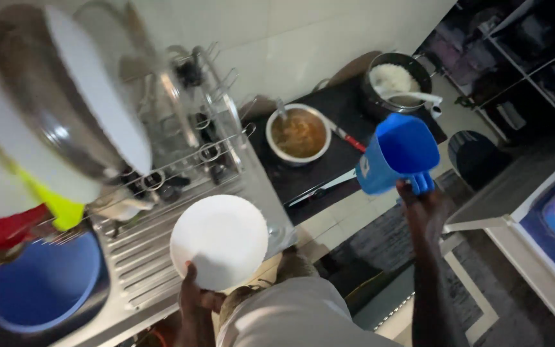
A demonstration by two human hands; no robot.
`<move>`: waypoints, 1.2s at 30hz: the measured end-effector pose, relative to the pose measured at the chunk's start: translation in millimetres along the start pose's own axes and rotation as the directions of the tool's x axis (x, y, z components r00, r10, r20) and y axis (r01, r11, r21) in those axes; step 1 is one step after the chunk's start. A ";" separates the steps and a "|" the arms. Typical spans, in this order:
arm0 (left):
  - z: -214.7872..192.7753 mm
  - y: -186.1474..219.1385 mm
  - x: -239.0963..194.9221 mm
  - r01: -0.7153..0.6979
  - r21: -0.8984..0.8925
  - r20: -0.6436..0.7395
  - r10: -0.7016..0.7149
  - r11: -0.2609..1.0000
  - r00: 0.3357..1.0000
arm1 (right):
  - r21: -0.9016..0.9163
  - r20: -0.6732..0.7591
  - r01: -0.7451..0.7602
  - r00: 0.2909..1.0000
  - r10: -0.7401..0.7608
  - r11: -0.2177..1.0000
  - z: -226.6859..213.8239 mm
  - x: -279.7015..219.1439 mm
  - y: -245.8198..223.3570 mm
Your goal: The person washes a blue plastic bowl and a white plate in a kitchen sink using a purple cloth and water. They then wipe the stovetop with the cloth and place the cleaned items on a drying rack.
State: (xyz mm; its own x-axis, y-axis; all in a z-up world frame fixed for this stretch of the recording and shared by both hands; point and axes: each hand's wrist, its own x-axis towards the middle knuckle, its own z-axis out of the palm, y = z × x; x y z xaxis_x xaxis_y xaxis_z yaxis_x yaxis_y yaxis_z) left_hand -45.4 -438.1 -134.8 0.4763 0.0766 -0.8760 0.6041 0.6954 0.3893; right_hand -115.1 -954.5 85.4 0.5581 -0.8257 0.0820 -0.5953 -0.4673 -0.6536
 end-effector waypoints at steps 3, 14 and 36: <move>4.9 -14.1 29.1 -0.066 0.026 -0.092 0.068 0.997 0.993 | 0.377 -0.049 0.121 0.993 -0.110 0.918 35.0 68.9 -11.1; 64.5 -32.0 20.7 -0.408 0.235 -0.431 0.470 0.883 0.770 | 0.044 -0.124 0.566 0.821 -0.558 0.823 264.7 301.7 -0.6; 28.3 -13.2 -3.6 -0.507 0.651 -0.323 0.810 0.565 0.489 | -0.002 -0.411 0.649 0.693 -0.592 0.761 272.1 254.0 -71.8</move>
State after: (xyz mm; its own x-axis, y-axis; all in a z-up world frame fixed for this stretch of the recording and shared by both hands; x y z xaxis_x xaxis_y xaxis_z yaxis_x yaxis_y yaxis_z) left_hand -37.0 -467.8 -128.7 0.5163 0.8315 -0.2049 0.5156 -0.1107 0.8496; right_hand 226.6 -1044.6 -51.6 0.5019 -0.4254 0.7531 -0.0915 -0.8919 -0.4428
